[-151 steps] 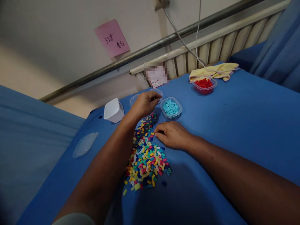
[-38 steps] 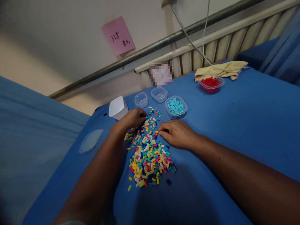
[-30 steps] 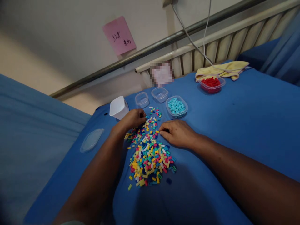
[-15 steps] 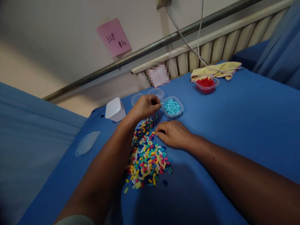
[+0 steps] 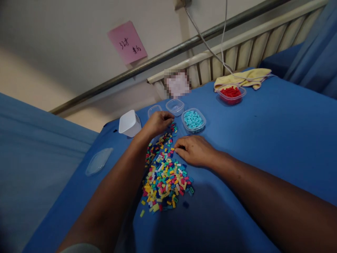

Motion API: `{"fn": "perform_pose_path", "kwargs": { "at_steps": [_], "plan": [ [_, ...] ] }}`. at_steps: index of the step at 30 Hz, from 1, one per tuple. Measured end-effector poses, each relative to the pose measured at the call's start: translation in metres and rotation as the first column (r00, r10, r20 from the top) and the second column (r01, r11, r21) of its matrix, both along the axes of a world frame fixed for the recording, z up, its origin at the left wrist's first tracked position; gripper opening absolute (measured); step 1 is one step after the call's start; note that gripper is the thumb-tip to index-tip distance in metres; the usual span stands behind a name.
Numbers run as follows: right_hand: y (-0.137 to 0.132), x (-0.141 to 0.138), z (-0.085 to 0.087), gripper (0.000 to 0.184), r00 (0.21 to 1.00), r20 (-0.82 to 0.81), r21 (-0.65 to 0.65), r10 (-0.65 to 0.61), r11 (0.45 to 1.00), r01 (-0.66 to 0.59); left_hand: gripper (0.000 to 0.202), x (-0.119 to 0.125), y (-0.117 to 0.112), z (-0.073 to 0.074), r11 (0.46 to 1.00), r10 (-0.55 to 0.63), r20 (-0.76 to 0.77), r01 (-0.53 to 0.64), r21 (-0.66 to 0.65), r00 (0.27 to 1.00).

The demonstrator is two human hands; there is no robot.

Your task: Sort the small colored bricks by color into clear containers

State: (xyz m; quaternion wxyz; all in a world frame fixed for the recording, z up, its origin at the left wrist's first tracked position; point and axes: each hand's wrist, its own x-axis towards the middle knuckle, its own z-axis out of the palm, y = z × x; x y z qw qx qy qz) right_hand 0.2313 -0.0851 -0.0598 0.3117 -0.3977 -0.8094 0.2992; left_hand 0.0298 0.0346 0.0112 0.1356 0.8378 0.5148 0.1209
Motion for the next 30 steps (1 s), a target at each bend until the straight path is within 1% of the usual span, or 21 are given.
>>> {"fn": "perform_pose_path", "kwargs": {
  "at_steps": [3, 5, 6, 9, 12, 14, 17, 20, 22, 25, 27, 28, 30],
  "plan": [
    [0.0, 0.0, 0.0, 0.014, 1.0, -0.008, -0.011, 0.003, 1.0, -0.004, 0.027, 0.002, -0.004, -0.007, 0.998, -0.068, -0.207, 0.067, -0.012, 0.976],
    [-0.001, 0.0, 0.0, 0.014, 1.0, -0.019, -0.011, 0.01, 1.0, -0.01, 0.033, 0.003, -0.006, -0.01, 0.998, -0.064, -0.335, 0.056, -0.035, 0.94],
    [-0.001, 0.001, 0.0, 0.014, 1.0, -0.022, -0.004, 0.012, 1.0, -0.012, 0.036, 0.002, -0.008, -0.011, 0.998, -0.057, -0.369, 0.042, -0.048, 0.928],
    [-0.001, 0.001, 0.001, 0.015, 1.0, -0.02, 0.011, 0.017, 1.0, -0.016, 0.038, -0.001, -0.013, -0.008, 0.997, -0.063, -0.39, 0.042, -0.064, 0.918],
    [-0.001, 0.001, 0.001, 0.016, 1.0, -0.008, -0.007, 0.011, 1.0, -0.011, 0.029, -0.004, -0.022, -0.004, 0.997, -0.074, -0.411, 0.054, -0.058, 0.909],
    [-0.001, 0.001, 0.002, 0.015, 1.0, -0.001, -0.015, 0.003, 1.0, -0.003, 0.026, -0.005, -0.027, -0.003, 0.998, -0.044, -0.414, 0.026, -0.049, 0.909],
    [-0.001, 0.001, 0.002, 0.015, 1.0, -0.005, -0.013, 0.004, 1.0, -0.004, 0.03, -0.007, -0.032, -0.003, 0.999, -0.005, -0.351, -0.009, -0.038, 0.936],
    [-0.001, 0.001, 0.001, 0.016, 1.0, -0.01, -0.014, 0.007, 1.0, -0.007, 0.034, -0.007, -0.033, -0.001, 1.0, 0.004, -0.217, -0.009, -0.019, 0.976],
    [0.0, 0.001, 0.0, 0.015, 1.0, -0.007, -0.013, 0.002, 1.0, -0.002, 0.028, -0.002, -0.033, 0.004, 1.0, -0.002, -0.098, 0.001, -0.01, 0.995],
    [-0.001, 0.001, 0.0, 0.015, 1.0, 0.0, -0.012, -0.008, 1.0, 0.008, 0.018, 0.017, -0.029, 0.011, 0.999, -0.034, 0.094, 0.033, 0.008, 0.995],
    [-0.001, 0.001, 0.0, 0.015, 1.0, -0.003, -0.007, -0.003, 1.0, 0.003, 0.016, 0.034, -0.024, 0.014, 0.997, -0.065, 0.198, 0.054, 0.059, 0.978],
    [-0.001, 0.001, 0.001, 0.015, 1.0, -0.008, -0.004, 0.003, 1.0, -0.003, 0.017, 0.042, -0.022, 0.015, 0.994, -0.08, 0.239, 0.06, 0.09, 0.968],
    [-0.002, 0.002, 0.002, 0.014, 1.0, -0.023, -0.007, 0.015, 1.0, -0.015, 0.024, 0.052, -0.018, 0.017, 0.99, -0.089, 0.303, 0.052, 0.129, 0.949]
  ]
}}
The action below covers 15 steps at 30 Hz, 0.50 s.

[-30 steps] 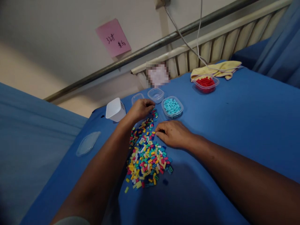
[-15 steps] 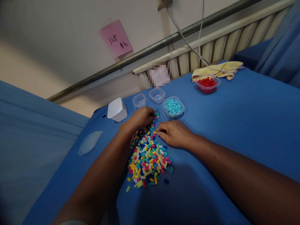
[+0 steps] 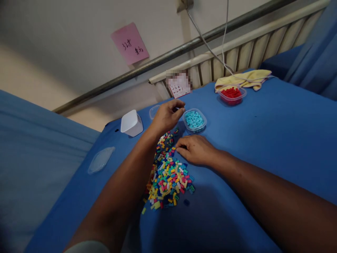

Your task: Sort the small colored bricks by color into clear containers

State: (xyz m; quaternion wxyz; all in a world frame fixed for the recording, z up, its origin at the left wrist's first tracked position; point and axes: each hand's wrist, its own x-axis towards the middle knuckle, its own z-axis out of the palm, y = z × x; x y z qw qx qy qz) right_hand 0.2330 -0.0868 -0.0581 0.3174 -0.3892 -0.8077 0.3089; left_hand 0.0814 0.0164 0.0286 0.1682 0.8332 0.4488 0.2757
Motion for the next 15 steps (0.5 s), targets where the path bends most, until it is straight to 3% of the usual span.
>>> {"fn": "perform_pose_path", "kwargs": {
  "at_steps": [4, 8, 12, 15],
  "plan": [
    [0.0, 0.001, -0.001, 0.015, 1.0, -0.009, 0.0, 0.014, 1.0, -0.014, 0.035, -0.017, -0.011, 0.007, 0.999, 0.029, -0.003, -0.029, -0.015, 1.0],
    [0.0, 0.003, -0.004, 0.017, 1.0, -0.001, 0.001, 0.019, 1.0, -0.019, 0.04, -0.082, -0.041, 0.005, 0.994, 0.094, -0.116, -0.099, -0.042, 0.989],
    [0.0, 0.005, -0.007, 0.019, 0.999, 0.006, -0.015, 0.035, 0.999, -0.034, 0.048, -0.154, -0.068, -0.013, 0.94, 0.291, -0.209, -0.319, -0.118, 0.934],
    [-0.002, 0.006, -0.009, 0.022, 1.0, 0.001, -0.021, 0.031, 0.999, -0.031, 0.052, -0.184, -0.077, -0.034, 0.907, 0.344, -0.269, -0.393, -0.153, 0.899]
  ]
}}
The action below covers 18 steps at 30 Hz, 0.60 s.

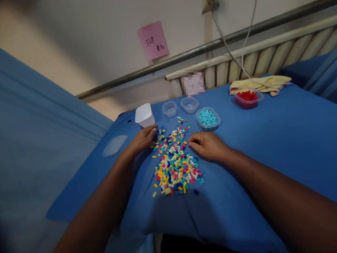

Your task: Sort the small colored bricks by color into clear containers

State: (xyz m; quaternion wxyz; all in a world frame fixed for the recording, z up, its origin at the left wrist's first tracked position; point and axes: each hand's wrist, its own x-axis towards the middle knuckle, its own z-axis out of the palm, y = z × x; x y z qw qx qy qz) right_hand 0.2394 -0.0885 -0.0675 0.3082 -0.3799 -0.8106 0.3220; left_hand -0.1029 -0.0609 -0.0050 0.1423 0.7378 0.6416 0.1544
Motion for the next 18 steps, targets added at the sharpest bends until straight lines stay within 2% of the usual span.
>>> {"fn": "perform_pose_path", "kwargs": {
  "at_steps": [2, 5, 8, 11, 14, 16, 18],
  "plan": [
    [-0.002, 0.0, -0.002, 0.023, 1.0, -0.001, 0.005, -0.01, 1.0, 0.01, 0.052, -0.007, -0.001, -0.015, 1.0, 0.002, -0.041, -0.001, 0.007, 0.999],
    [-0.007, 0.001, -0.005, 0.026, 0.998, 0.032, 0.032, -0.054, 0.998, 0.053, 0.052, -0.005, 0.0, -0.035, 0.998, -0.006, -0.149, 0.014, 0.056, 0.989],
    [-0.011, 0.002, -0.008, 0.028, 0.99, 0.056, 0.087, -0.131, 0.988, 0.126, 0.052, -0.001, 0.001, -0.046, 0.993, -0.013, -0.239, 0.041, 0.113, 0.971],
    [-0.007, 0.0, -0.007, 0.031, 0.975, 0.068, 0.185, -0.211, 0.963, 0.196, 0.047, -0.002, -0.001, -0.048, 0.982, -0.003, -0.239, 0.048, 0.181, 0.971],
    [0.008, -0.011, -0.001, 0.046, 0.971, 0.098, 0.29, -0.22, 0.939, 0.183, 0.042, -0.006, -0.004, -0.045, 0.976, 0.017, -0.191, 0.026, 0.217, 0.981],
    [0.022, -0.027, 0.002, 0.059, 0.967, 0.146, 0.285, -0.207, 0.945, 0.159, 0.04, -0.007, -0.006, -0.043, 0.975, 0.003, -0.164, 0.033, 0.219, 0.987],
    [0.036, -0.046, 0.001, 0.066, 0.955, 0.217, 0.227, -0.201, 0.962, 0.151, 0.039, -0.006, -0.008, -0.043, 0.973, -0.015, -0.148, 0.049, 0.224, 0.989]
  ]
}}
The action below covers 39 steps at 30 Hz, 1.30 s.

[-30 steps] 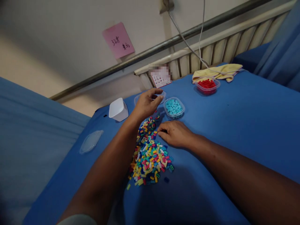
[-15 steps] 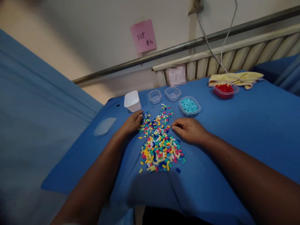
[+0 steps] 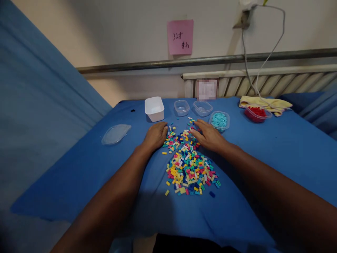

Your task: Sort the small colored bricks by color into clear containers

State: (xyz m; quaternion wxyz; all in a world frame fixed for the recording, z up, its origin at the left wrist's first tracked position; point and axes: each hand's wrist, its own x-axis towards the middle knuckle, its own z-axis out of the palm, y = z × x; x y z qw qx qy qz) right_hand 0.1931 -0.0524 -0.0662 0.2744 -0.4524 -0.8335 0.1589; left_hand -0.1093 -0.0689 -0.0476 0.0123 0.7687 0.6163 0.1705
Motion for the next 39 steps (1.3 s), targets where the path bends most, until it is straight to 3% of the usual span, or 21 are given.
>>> {"fn": "perform_pose_path", "kwargs": {
  "at_steps": [3, 8, 13, 21, 25, 31, 35, 39],
  "plan": [
    [0.02, -0.025, -0.006, 0.071, 0.996, 0.085, -0.087, -0.029, 0.996, 0.037, 0.038, 0.002, -0.003, 0.0, 1.0, 0.003, 0.009, -0.003, 0.009, 1.0],
    [0.047, -0.044, -0.011, 0.076, 0.989, 0.113, -0.112, -0.096, 0.988, 0.108, 0.043, 0.005, -0.003, -0.001, 1.0, -0.017, 0.006, 0.017, -0.025, 1.0],
    [0.045, -0.044, -0.001, 0.066, 0.989, 0.116, -0.144, 0.093, 0.987, -0.076, 0.055, 0.009, -0.004, 0.0, 0.993, -0.064, -0.053, 0.058, -0.107, 0.997],
    [-0.021, 0.005, 0.007, 0.051, 0.904, -0.013, -0.129, 0.427, 0.896, -0.425, 0.056, 0.009, -0.003, -0.001, 0.993, -0.081, -0.076, 0.074, -0.092, 0.994],
    [-0.066, 0.024, 0.019, 0.048, 0.894, -0.028, -0.144, 0.447, 0.883, -0.446, 0.06, 0.022, -0.013, 0.004, 0.979, -0.118, -0.04, 0.109, -0.171, 0.992],
    [-0.111, 0.05, 0.029, 0.051, 0.878, -0.079, -0.182, 0.471, 0.86, -0.477, 0.073, 0.05, -0.037, 0.016, 0.897, -0.269, 0.051, 0.269, -0.351, 0.962],
    [-0.117, 0.063, 0.025, 0.045, 0.914, -0.108, -0.091, 0.391, 0.912, -0.401, 0.082, 0.071, -0.06, 0.031, 0.832, -0.371, 0.048, 0.355, -0.427, 0.927],
    [-0.09, 0.076, 0.028, 0.038, 0.994, -0.095, 0.084, 0.05, 0.996, -0.042, 0.098, 0.096, -0.097, 0.041, 0.748, -0.528, 0.096, 0.515, -0.418, 0.844]
  ]
}}
